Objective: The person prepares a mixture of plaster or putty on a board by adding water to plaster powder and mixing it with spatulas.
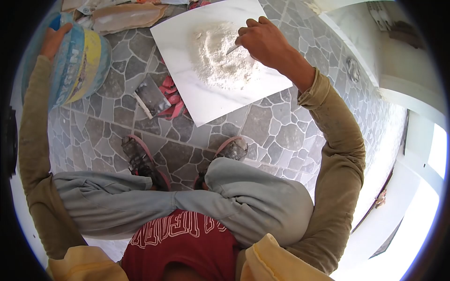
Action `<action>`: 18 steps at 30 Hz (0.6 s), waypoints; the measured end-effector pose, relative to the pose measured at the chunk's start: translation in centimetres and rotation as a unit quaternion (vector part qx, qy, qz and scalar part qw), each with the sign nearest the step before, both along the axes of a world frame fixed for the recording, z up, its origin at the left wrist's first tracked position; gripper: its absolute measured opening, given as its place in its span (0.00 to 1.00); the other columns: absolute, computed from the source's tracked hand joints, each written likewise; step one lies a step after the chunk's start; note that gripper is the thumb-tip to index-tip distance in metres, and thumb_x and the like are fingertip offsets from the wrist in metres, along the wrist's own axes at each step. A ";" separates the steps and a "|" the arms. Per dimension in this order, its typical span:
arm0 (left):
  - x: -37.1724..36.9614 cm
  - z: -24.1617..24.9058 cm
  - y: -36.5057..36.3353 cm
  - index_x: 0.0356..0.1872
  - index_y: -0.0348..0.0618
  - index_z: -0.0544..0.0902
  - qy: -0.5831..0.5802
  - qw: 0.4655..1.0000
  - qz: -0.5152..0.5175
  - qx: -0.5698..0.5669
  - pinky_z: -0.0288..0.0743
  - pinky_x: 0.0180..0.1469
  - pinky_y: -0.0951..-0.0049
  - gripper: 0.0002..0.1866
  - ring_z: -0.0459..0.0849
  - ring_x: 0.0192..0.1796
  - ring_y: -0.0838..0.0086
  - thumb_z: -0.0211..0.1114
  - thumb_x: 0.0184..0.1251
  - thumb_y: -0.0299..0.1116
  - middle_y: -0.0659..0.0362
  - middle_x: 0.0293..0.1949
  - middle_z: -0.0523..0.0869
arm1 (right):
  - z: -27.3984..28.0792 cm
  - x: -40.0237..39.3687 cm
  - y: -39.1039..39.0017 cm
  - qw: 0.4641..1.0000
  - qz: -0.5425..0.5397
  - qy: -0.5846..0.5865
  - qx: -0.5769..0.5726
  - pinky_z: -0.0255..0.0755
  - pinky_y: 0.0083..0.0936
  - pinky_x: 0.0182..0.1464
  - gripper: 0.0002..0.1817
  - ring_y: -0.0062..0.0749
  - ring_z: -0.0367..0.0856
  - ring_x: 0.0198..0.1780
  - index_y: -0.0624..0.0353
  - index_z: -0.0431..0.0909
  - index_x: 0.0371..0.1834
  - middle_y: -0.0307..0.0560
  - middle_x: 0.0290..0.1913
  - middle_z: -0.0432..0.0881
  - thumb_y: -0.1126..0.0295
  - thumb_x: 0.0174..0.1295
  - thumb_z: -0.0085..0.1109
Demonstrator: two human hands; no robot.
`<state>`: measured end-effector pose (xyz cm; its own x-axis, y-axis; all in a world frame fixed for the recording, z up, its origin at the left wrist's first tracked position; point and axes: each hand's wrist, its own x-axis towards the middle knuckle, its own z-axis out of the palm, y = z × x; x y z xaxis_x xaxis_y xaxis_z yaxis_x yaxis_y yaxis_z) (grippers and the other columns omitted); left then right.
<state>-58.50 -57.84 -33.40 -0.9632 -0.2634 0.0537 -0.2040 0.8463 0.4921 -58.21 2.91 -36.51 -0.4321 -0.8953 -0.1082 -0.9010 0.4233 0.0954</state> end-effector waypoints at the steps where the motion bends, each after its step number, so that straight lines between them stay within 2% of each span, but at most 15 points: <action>1: 0.2 0.5 1.0 0.46 0.31 0.81 -0.023 1.000 0.008 0.020 0.75 0.51 0.69 0.29 0.84 0.45 0.68 0.71 0.56 0.50 0.52 0.42 0.86 | -0.3 -0.7 -0.3 0.998 -0.017 0.015 -0.061 0.69 0.29 0.51 0.15 0.29 0.77 0.42 0.51 0.87 0.41 0.33 0.37 0.84 0.81 0.51 0.63; 3: 0.6 1.0 2.3 0.45 0.31 0.82 -0.047 0.998 0.009 0.040 0.75 0.51 0.69 0.27 0.84 0.45 0.68 0.70 0.57 0.49 0.53 0.42 0.86 | -1.7 -2.0 -1.3 0.998 -0.032 0.011 -0.058 0.70 0.29 0.51 0.16 0.29 0.78 0.44 0.51 0.87 0.44 0.33 0.38 0.85 0.81 0.53 0.62; 5: 0.8 0.7 2.9 0.34 0.36 0.86 0.020 0.999 0.010 0.048 0.75 0.45 0.70 0.21 0.85 0.38 0.71 0.68 0.55 0.48 0.56 0.34 0.87 | -3.3 -2.9 -2.0 0.996 0.030 0.067 -0.055 0.71 0.28 0.52 0.15 0.29 0.79 0.47 0.52 0.87 0.43 0.33 0.41 0.86 0.80 0.54 0.63; 7: 0.9 0.8 3.2 0.35 0.36 0.86 0.019 0.997 0.005 0.070 0.75 0.45 0.70 0.22 0.85 0.38 0.71 0.69 0.55 0.48 0.56 0.35 0.87 | -2.9 -3.1 -2.2 0.999 0.013 0.049 -0.014 0.71 0.29 0.54 0.14 0.29 0.80 0.49 0.52 0.87 0.43 0.34 0.43 0.87 0.80 0.54 0.63; 9: 0.7 0.8 2.7 0.36 0.36 0.86 0.017 0.996 0.003 0.090 0.75 0.46 0.70 0.22 0.84 0.38 0.71 0.69 0.55 0.48 0.56 0.35 0.86 | -2.7 -3.7 -2.0 0.996 -0.022 0.022 0.086 0.73 0.31 0.52 0.14 0.31 0.80 0.49 0.51 0.87 0.42 0.35 0.42 0.87 0.79 0.53 0.64; 12: 0.4 0.6 1.4 0.38 0.35 0.85 -0.029 0.999 0.005 0.033 0.75 0.46 0.70 0.23 0.84 0.38 0.71 0.69 0.55 0.48 0.57 0.35 0.86 | -2.7 -4.1 -1.5 0.998 -0.034 0.039 0.039 0.75 0.34 0.48 0.15 0.34 0.81 0.46 0.51 0.87 0.42 0.37 0.38 0.87 0.80 0.52 0.64; 15: 0.5 0.2 2.4 0.37 0.35 0.85 0.023 0.998 0.008 0.057 0.75 0.46 0.70 0.22 0.84 0.37 0.71 0.69 0.55 0.48 0.57 0.34 0.86 | -3.2 -3.9 -1.5 0.999 -0.023 0.026 0.006 0.76 0.35 0.46 0.16 0.36 0.82 0.43 0.52 0.87 0.44 0.40 0.35 0.87 0.80 0.53 0.63; 16: 0.9 0.6 3.0 0.37 0.34 0.85 0.016 0.997 0.021 0.077 0.75 0.46 0.70 0.23 0.84 0.38 0.70 0.69 0.55 0.49 0.56 0.35 0.86 | -3.3 -4.0 -1.1 0.999 -0.027 0.026 0.007 0.76 0.35 0.46 0.16 0.36 0.82 0.43 0.52 0.87 0.44 0.40 0.35 0.87 0.80 0.53 0.63; 18: 0.8 0.8 3.3 0.38 0.33 0.85 0.010 0.995 0.035 0.097 0.75 0.46 0.70 0.24 0.84 0.39 0.70 0.69 0.55 0.49 0.56 0.36 0.86 | -2.8 -4.0 -0.9 0.995 -0.045 0.021 0.083 0.78 0.36 0.45 0.17 0.38 0.82 0.42 0.53 0.86 0.45 0.43 0.34 0.86 0.81 0.53 0.61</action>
<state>-57.67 -54.58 -32.55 -0.9412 -0.3374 0.0149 -0.2477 0.7195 0.6488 -62.19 2.00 -39.26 -0.5165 -0.8245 -0.2310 -0.8541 0.4770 0.2071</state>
